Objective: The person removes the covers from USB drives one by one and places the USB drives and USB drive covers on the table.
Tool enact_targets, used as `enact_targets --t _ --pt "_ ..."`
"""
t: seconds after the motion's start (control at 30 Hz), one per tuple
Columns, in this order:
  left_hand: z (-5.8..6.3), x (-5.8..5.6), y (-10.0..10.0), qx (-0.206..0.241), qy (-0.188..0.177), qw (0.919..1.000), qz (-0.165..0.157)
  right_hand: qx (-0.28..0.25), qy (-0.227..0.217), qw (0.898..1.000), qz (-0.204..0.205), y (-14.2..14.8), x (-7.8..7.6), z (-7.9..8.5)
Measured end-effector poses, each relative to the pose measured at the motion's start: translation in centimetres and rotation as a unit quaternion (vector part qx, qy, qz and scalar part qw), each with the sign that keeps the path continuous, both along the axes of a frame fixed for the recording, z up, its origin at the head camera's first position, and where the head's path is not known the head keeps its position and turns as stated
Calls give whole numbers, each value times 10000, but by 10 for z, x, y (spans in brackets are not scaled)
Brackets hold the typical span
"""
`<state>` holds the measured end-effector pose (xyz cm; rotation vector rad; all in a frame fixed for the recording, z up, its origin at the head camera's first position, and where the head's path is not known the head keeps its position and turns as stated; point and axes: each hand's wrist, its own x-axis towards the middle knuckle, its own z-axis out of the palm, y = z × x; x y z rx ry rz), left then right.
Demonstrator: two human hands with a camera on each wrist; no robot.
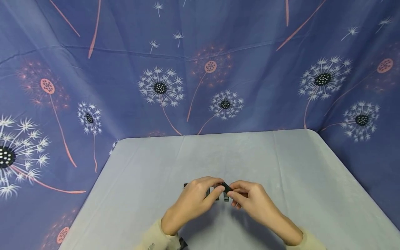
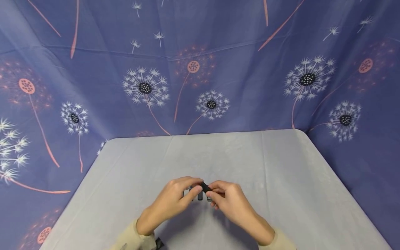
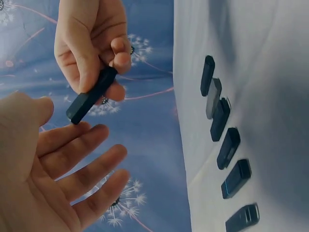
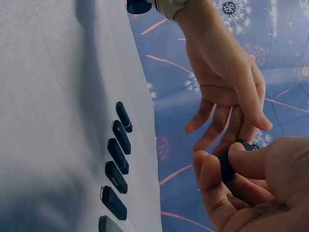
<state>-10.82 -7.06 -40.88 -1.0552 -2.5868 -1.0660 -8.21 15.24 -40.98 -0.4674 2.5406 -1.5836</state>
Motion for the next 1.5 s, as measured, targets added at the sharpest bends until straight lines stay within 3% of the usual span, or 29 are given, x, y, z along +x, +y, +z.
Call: enact_targets --t 0.4,0.63,1.07,1.5 --pt "-3 -5 6 571 131 9981 -189 -165 -108 9996 210 -3 0 1" --pt "-6 -5 10 967 55 9949 -275 83 712 9965 423 -2 0 -4" --pt "-10 -3 5 900 -163 9954 -303 245 1143 9908 686 -5 -3 -12" --pt "-11 -3 7 830 -64 9960 -319 290 1067 9915 679 -3 -3 -13"
